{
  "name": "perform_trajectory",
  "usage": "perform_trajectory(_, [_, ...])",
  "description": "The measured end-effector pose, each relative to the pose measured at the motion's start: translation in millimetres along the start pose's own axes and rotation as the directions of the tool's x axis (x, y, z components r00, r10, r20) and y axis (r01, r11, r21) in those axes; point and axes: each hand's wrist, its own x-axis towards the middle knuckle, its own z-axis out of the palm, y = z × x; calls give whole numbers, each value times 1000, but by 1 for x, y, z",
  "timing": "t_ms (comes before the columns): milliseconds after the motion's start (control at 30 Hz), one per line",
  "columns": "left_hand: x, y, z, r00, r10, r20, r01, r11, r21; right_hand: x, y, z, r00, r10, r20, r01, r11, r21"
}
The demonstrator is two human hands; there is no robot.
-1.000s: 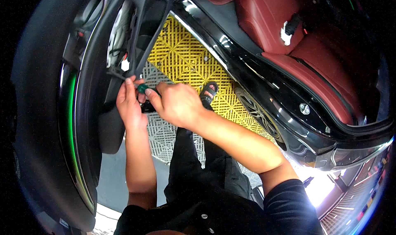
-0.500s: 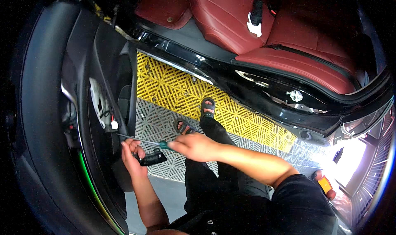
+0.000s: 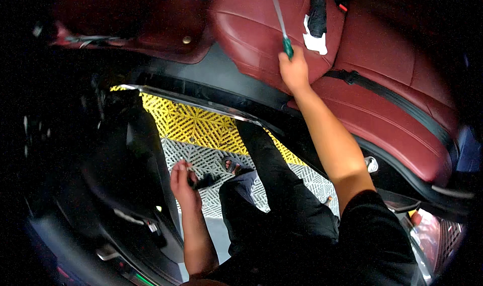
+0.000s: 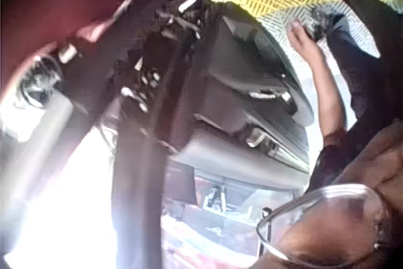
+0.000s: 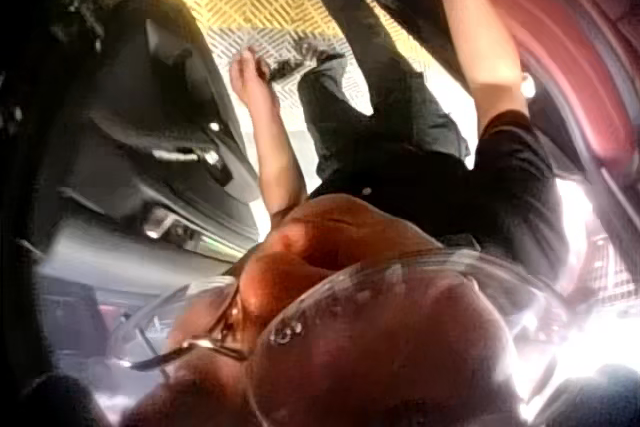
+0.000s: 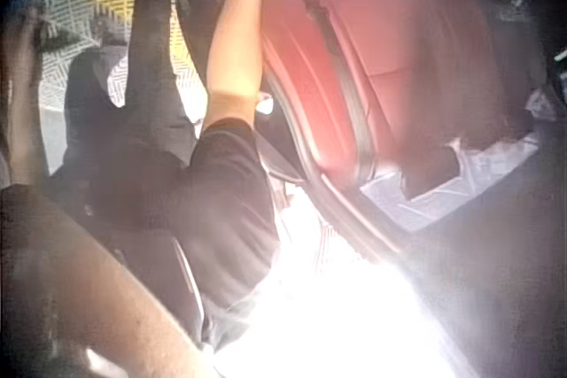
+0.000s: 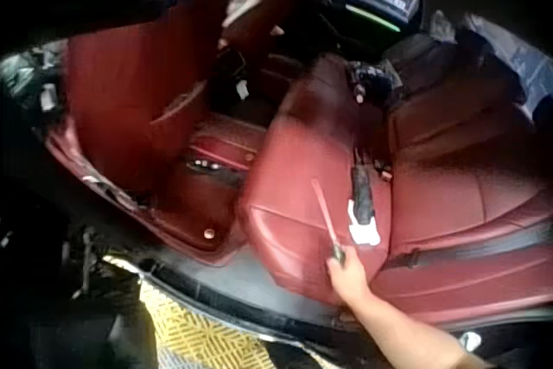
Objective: The person removes a control panel from the interior car door using a screwdriver, disconnects the wiring, and then reconnects the wiring before snapping the panel back into place.
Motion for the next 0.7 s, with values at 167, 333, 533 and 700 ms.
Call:
perform_trajectory(167, [61,87,152,582,800,145,-781,501,372,40,-2,50,989,12,-147,-12,1000,1])
perform_trajectory(333, [116,112,315,-32,550,834,-997,37,-62,62,48,37,927,370,-63,-307,845,438])
perform_trajectory(533, [209,128,366,-307,305,902,-950,-149,-273,91,36,27,901,397,-174,-228,775,589])
perform_trajectory(700, [442,158,363,268,703,659,-913,-32,406,89,29,68,855,349,-384,-146,872,467])
